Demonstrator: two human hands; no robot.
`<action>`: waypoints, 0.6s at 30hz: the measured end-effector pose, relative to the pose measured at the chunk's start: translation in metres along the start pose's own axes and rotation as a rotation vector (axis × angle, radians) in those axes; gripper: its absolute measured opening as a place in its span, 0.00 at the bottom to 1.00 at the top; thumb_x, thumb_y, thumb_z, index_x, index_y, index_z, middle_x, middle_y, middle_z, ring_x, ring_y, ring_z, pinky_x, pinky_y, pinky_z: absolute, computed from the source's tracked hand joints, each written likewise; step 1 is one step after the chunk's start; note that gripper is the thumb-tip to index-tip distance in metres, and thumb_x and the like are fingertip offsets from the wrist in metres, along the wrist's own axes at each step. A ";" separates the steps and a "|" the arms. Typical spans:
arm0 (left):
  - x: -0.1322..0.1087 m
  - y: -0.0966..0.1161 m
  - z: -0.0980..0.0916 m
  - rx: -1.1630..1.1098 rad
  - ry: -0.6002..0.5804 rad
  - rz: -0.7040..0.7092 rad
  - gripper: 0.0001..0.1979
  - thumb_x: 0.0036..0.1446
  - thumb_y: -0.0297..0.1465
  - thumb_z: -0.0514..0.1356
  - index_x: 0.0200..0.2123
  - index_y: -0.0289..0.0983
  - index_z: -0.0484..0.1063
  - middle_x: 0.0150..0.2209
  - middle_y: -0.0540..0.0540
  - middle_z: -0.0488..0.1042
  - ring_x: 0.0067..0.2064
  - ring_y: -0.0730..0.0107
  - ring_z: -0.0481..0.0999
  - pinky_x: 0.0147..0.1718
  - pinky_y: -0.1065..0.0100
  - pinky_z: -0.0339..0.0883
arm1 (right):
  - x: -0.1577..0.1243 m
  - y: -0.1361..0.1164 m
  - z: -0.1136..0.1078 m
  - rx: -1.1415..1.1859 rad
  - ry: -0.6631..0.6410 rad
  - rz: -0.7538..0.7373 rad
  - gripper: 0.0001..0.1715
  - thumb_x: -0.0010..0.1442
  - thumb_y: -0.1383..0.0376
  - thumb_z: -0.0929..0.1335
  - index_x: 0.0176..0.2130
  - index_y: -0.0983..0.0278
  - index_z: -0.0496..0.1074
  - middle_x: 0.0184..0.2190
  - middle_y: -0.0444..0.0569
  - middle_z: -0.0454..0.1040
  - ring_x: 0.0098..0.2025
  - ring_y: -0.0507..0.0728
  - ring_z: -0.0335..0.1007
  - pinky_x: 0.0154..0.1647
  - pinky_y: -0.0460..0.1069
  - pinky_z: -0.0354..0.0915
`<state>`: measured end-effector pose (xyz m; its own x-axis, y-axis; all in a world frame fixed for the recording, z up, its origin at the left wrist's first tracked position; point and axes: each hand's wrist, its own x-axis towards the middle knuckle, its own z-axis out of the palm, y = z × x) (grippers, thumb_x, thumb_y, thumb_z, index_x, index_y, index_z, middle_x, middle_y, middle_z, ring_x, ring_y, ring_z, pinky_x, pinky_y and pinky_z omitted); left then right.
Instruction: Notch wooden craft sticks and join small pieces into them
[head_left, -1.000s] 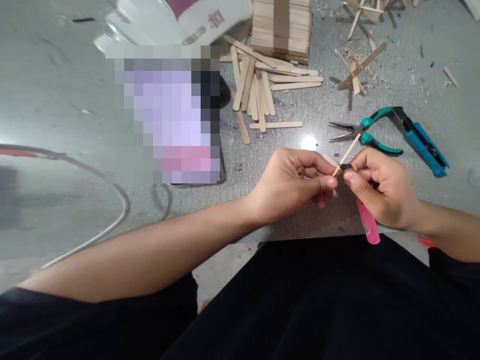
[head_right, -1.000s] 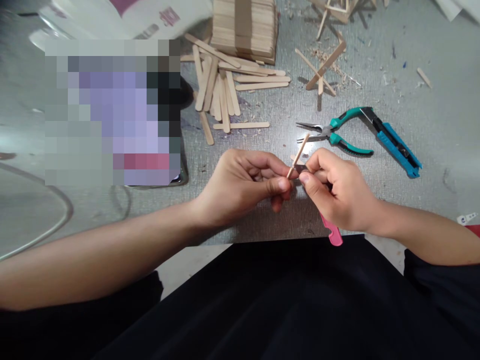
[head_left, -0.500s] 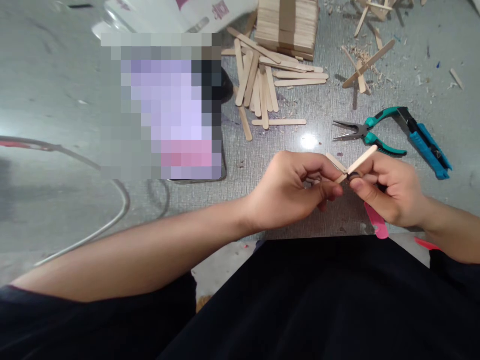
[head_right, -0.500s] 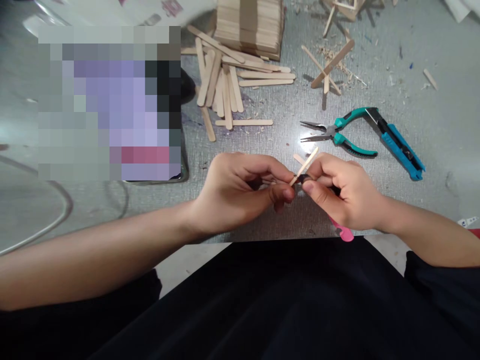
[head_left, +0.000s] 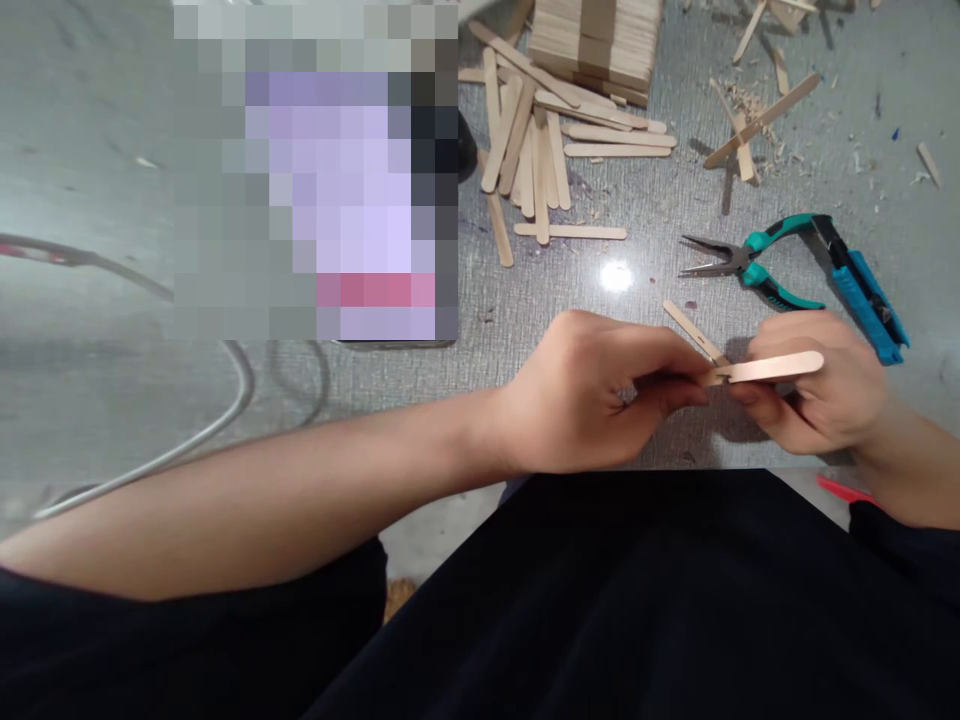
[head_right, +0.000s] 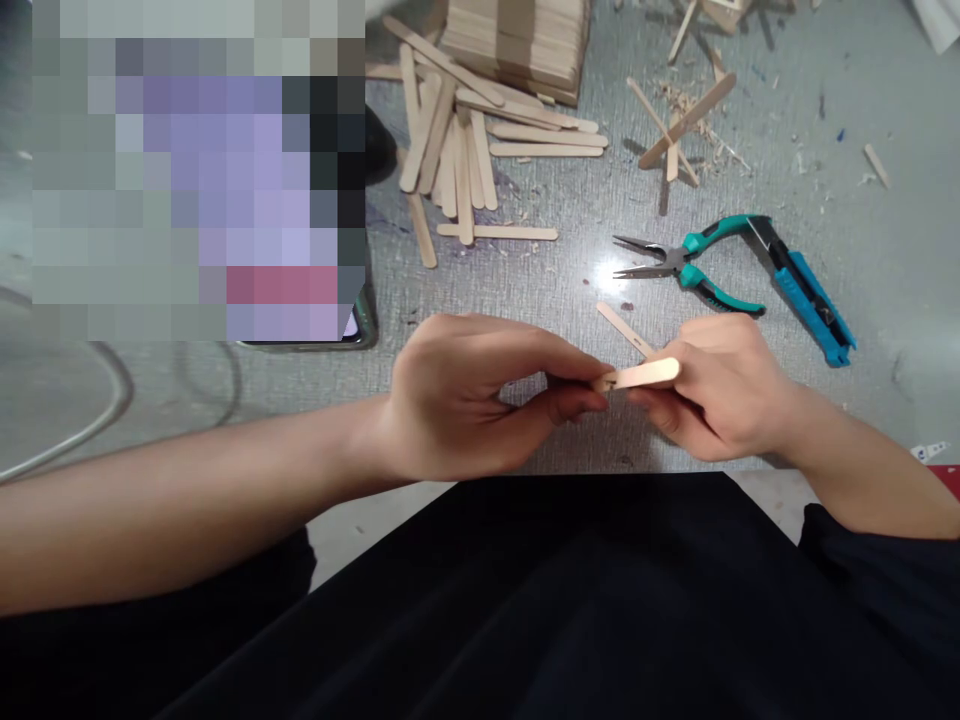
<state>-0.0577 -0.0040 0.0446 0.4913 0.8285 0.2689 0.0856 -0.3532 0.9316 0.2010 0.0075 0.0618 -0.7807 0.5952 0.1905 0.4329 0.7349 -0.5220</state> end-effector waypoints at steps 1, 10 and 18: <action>0.000 0.000 0.000 0.017 -0.006 -0.003 0.05 0.64 0.26 0.68 0.36 0.42 0.83 0.31 0.50 0.86 0.29 0.72 0.82 0.32 0.71 0.74 | 0.000 0.001 -0.001 0.011 -0.014 -0.015 0.08 0.73 0.62 0.67 0.38 0.56 0.69 0.21 0.39 0.64 0.22 0.54 0.61 0.26 0.55 0.51; 0.004 -0.009 -0.003 0.117 -0.027 0.230 0.07 0.67 0.24 0.64 0.39 0.41 0.82 0.32 0.47 0.87 0.30 0.70 0.84 0.33 0.71 0.74 | 0.005 0.002 -0.004 0.073 0.055 -0.122 0.09 0.69 0.69 0.67 0.46 0.55 0.68 0.22 0.37 0.65 0.22 0.54 0.58 0.27 0.53 0.54; 0.003 -0.012 -0.004 0.164 -0.078 0.167 0.07 0.65 0.27 0.64 0.40 0.43 0.83 0.31 0.46 0.85 0.29 0.67 0.83 0.36 0.68 0.74 | 0.001 0.003 -0.004 0.037 0.067 -0.108 0.08 0.73 0.65 0.63 0.47 0.52 0.69 0.20 0.37 0.66 0.20 0.54 0.59 0.26 0.54 0.54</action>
<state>-0.0609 0.0045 0.0351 0.5749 0.7190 0.3905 0.1340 -0.5536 0.8219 0.2030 0.0117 0.0645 -0.7893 0.5346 0.3019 0.3300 0.7840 -0.5258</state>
